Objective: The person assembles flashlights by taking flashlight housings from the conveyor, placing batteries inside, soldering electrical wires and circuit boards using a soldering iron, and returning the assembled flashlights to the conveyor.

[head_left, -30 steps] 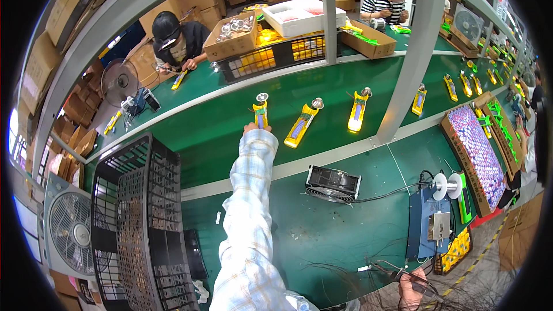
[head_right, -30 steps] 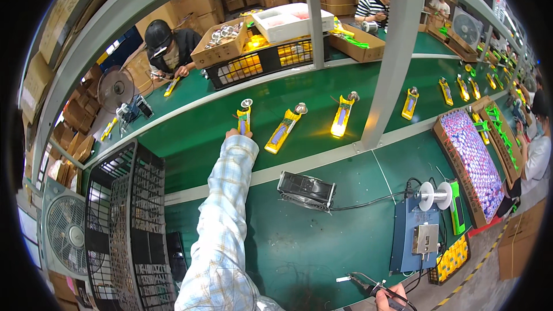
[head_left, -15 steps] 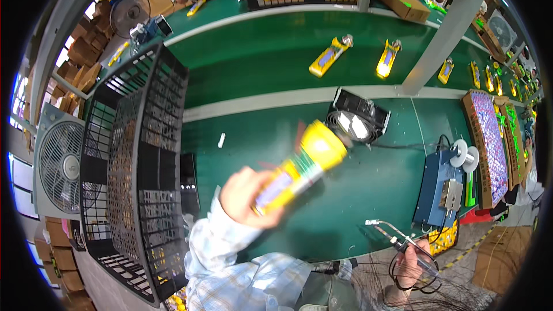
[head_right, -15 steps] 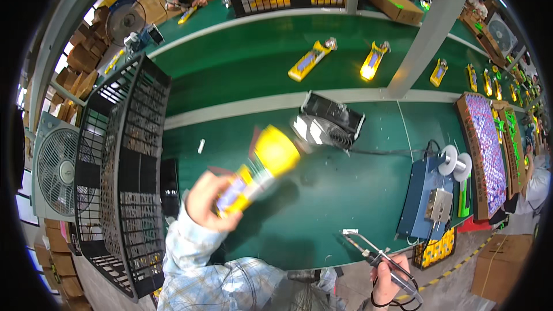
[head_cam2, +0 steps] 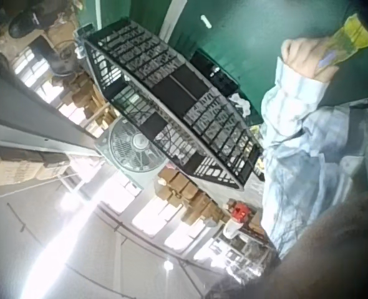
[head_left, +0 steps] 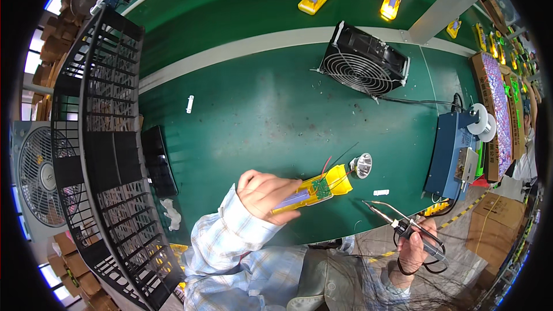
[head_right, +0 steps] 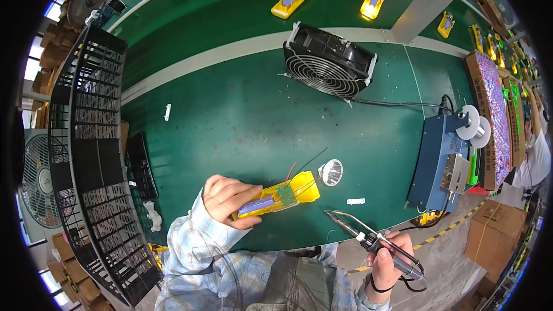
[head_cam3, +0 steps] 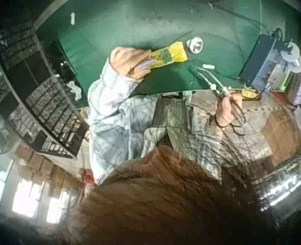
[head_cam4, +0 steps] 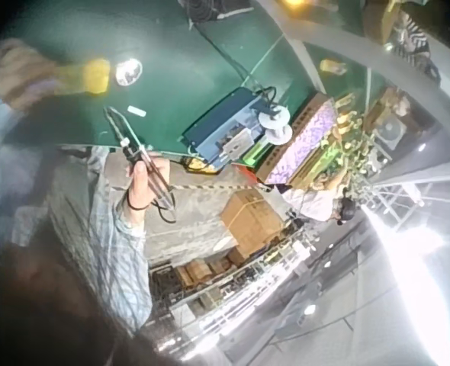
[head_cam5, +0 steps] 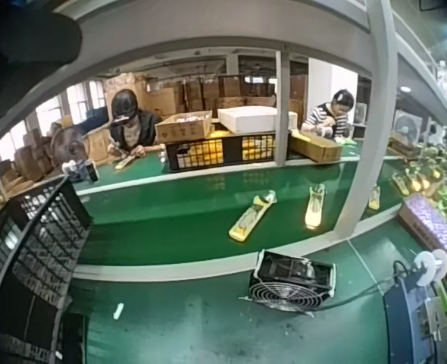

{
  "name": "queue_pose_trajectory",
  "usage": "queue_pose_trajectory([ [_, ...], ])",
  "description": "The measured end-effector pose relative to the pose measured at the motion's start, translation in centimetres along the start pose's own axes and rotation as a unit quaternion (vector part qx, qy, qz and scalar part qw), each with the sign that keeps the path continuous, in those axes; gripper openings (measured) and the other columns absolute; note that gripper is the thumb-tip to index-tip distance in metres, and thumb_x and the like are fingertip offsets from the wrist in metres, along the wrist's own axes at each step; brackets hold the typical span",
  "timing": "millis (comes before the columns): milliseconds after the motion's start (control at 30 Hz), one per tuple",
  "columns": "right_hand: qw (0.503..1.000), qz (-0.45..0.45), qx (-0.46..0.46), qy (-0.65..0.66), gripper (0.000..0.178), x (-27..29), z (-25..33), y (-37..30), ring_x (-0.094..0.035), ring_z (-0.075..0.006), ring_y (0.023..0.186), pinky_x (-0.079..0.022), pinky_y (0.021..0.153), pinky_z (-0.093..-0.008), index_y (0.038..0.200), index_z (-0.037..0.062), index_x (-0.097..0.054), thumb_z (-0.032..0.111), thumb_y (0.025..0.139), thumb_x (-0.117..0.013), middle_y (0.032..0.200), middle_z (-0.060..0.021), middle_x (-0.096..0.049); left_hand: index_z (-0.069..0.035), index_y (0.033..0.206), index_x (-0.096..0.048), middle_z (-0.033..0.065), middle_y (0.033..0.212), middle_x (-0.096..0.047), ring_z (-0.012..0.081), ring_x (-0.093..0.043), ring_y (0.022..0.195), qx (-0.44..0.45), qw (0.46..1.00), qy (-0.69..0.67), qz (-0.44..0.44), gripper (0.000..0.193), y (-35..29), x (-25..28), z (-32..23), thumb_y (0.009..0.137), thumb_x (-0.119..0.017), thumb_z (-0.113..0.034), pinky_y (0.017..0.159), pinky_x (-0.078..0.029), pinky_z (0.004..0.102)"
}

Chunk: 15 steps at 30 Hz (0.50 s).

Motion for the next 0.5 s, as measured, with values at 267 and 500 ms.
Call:
queue_pose_trajectory([
  [267,0.998,0.056,-0.027,-0.008,0.036,-2.6,-0.4,1.8,-0.046,-0.0102,0.042,-0.038,0.037,-0.0205,0.076,0.0002,-0.04,0.024,0.076,-0.067,0.069,-0.0097,-0.046,-0.016,0.075,-0.071,-0.0042,0.085,-0.064,0.0148,-0.055,0.084,-0.03,0.993,-0.111,-0.038,0.017,1.0,-3.8,0.9,0.059,-0.076,-0.016,0.079,-0.038,0.0338],
  [500,0.994,0.069,-0.063,-0.052,0.036,-2.9,-1.2,2.3,-0.047,-0.0098,0.041,-0.037,0.038,-0.02,0.077,-0.0001,-0.042,0.024,0.075,-0.068,0.065,-0.0092,-0.047,-0.019,0.071,-0.07,-0.0059,0.08,-0.063,0.0128,-0.055,0.079,0.031,0.991,-0.131,-0.022,0.018,1.0,-3.9,1.4,0.056,-0.079,-0.017,0.087,-0.031,0.0376],
])
Point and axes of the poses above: each hand's wrist, its own y-axis towards the middle knuckle, its own x-axis out of the back of the hand, z = x × y, the point moved 4 cm from there along y, towards the middle knuckle
